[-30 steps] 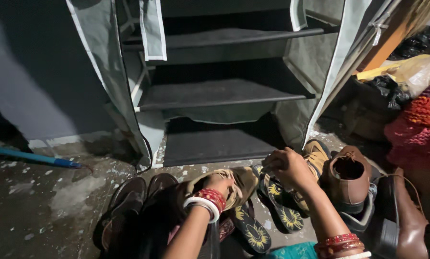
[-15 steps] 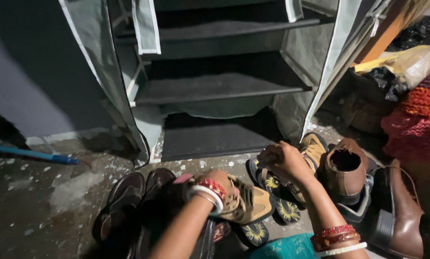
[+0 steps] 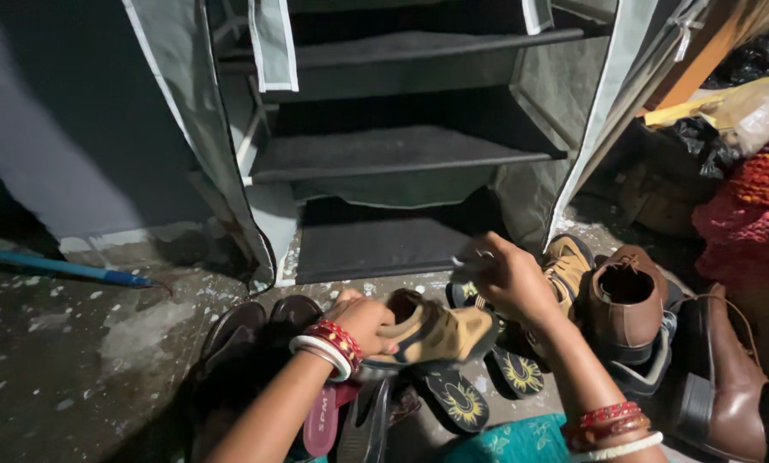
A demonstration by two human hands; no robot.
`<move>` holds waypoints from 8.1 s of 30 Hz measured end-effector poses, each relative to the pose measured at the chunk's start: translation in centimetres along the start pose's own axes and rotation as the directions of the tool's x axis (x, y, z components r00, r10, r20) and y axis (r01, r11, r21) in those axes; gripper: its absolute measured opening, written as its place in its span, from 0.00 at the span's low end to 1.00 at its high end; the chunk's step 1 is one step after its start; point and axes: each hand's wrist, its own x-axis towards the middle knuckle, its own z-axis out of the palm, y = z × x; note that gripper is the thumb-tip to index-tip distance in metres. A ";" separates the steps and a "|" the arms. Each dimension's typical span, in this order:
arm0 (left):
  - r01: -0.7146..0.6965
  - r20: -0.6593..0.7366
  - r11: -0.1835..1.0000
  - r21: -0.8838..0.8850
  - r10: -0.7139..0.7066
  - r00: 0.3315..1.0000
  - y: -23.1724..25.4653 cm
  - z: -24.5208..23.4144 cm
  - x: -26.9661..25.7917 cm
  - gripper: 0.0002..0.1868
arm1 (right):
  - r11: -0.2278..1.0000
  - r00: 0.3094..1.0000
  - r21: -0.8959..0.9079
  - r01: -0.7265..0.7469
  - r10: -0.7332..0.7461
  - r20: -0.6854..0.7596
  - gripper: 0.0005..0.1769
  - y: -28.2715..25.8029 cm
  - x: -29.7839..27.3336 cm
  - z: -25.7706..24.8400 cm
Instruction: The person wipes the shelves of a fabric shoe rack with a cloth, then picks up a pair of beige sneakers and wipes them thoroughly. The person places the cleaned sneakers on the top shelf of the rack.
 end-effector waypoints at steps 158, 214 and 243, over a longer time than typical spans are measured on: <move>-0.330 -0.470 0.625 -0.707 -0.068 0.880 19.9 -22.5 16.6 0.55 | 0.896 0.910 -0.427 -0.125 -0.068 -0.408 0.23 -11.6 15.0 -16.8; -0.560 -0.558 0.156 -0.814 0.057 0.828 18.6 -23.6 26.1 0.49 | 0.827 0.968 -0.536 -0.172 0.040 -0.249 0.36 -7.7 30.4 -20.3; -0.390 -0.545 0.587 -0.710 -0.107 0.831 18.4 -24.2 24.4 0.52 | 0.833 0.941 -0.536 -0.137 -0.059 -0.332 0.48 -0.8 30.7 -19.0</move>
